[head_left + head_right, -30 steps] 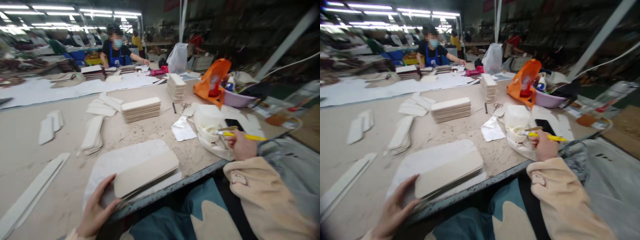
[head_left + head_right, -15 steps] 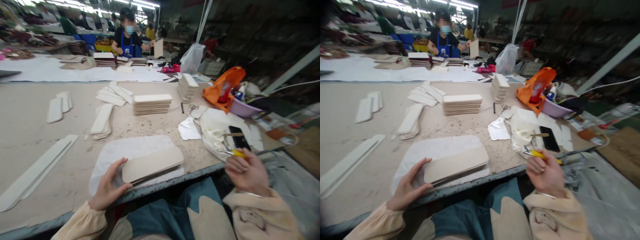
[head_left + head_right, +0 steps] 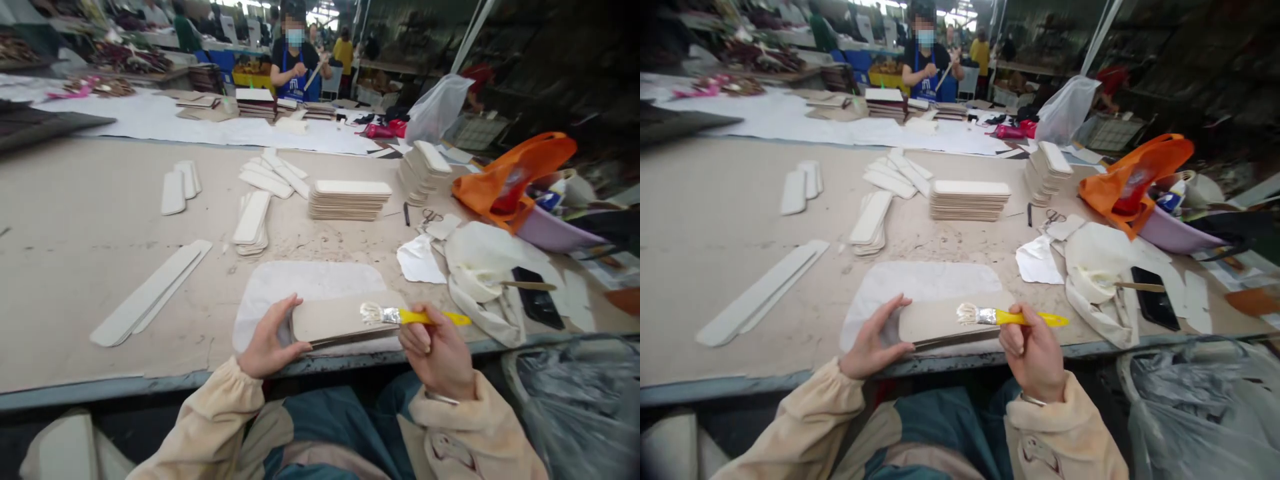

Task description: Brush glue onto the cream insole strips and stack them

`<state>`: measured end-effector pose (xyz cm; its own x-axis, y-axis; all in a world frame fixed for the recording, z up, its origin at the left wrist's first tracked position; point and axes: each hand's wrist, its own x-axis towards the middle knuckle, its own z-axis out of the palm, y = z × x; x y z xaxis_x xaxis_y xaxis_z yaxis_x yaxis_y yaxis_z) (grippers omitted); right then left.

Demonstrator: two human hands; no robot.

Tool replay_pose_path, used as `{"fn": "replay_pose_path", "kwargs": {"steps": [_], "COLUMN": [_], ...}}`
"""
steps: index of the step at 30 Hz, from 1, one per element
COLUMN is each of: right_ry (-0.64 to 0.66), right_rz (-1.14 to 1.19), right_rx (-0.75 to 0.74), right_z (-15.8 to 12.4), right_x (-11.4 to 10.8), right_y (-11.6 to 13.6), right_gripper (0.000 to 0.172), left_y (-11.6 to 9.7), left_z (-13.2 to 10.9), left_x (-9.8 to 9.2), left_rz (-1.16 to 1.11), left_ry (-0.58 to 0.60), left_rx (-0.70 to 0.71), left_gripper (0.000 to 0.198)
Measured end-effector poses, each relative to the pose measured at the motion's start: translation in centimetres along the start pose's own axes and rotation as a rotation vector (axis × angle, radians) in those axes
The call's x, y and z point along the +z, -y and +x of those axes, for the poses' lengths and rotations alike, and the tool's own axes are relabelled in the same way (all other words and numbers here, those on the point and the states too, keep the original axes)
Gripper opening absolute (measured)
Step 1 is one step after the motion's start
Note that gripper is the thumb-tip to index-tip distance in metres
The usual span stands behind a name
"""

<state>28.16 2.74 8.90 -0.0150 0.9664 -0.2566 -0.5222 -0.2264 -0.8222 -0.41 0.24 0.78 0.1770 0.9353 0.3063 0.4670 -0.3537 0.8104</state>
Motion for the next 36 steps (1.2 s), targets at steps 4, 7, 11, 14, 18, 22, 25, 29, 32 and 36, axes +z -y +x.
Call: {"fn": "replay_pose_path", "kwargs": {"steps": [4,7,11,14,18,22,25,29,32,36], "right_ry": [0.018,0.052,0.094,0.119,0.152,0.159,0.133,0.075,0.038,-0.021], "right_rz": [-0.209,-0.382,-0.516,-0.536,-0.546,-0.586,-0.597,-0.607,-0.607,-0.624], "right_rx": [-0.063,-0.07,-0.069,-0.075,-0.043,-0.021,-0.016,-0.026,-0.047,-0.075], "right_z": [-0.3,-0.2,0.1,0.5,1.1,1.5,1.7,2.0,2.1,2.3], "right_x": [2.3,3.3,4.7,5.6,6.2,6.2,5.9,5.1,4.1,2.3], "right_y": [-2.5,-4.0,-4.8,-4.9,-5.4,-5.8,-5.8,-5.3,-4.6,-3.4], "right_gripper": [0.022,0.026,0.03,0.032,0.034,0.035,0.036,0.036,0.035,0.034], "left_y": [0.0,0.0,0.1,0.1,0.2,0.3,0.3,0.2,0.1,0.1], "left_z": [-0.1,-0.1,-0.1,-0.1,-0.2,-0.2,-0.1,-0.1,-0.1,-0.1], "left_x": [0.0,0.0,0.1,0.2,0.2,0.3,0.3,0.2,0.1,0.2], "left_rz": [-0.054,-0.071,-0.081,-0.089,-0.094,-0.088,-0.08,-0.055,-0.033,-0.016], "left_ry": [0.005,0.004,-0.003,-0.003,0.003,0.0,-0.002,-0.009,-0.008,-0.01], "left_rx": [-0.011,-0.005,0.007,0.001,-0.019,-0.024,-0.022,-0.015,-0.011,-0.032], "left_gripper": [0.095,0.097,0.097,0.096,0.097,0.098,0.098,0.097,0.097,0.095]}}
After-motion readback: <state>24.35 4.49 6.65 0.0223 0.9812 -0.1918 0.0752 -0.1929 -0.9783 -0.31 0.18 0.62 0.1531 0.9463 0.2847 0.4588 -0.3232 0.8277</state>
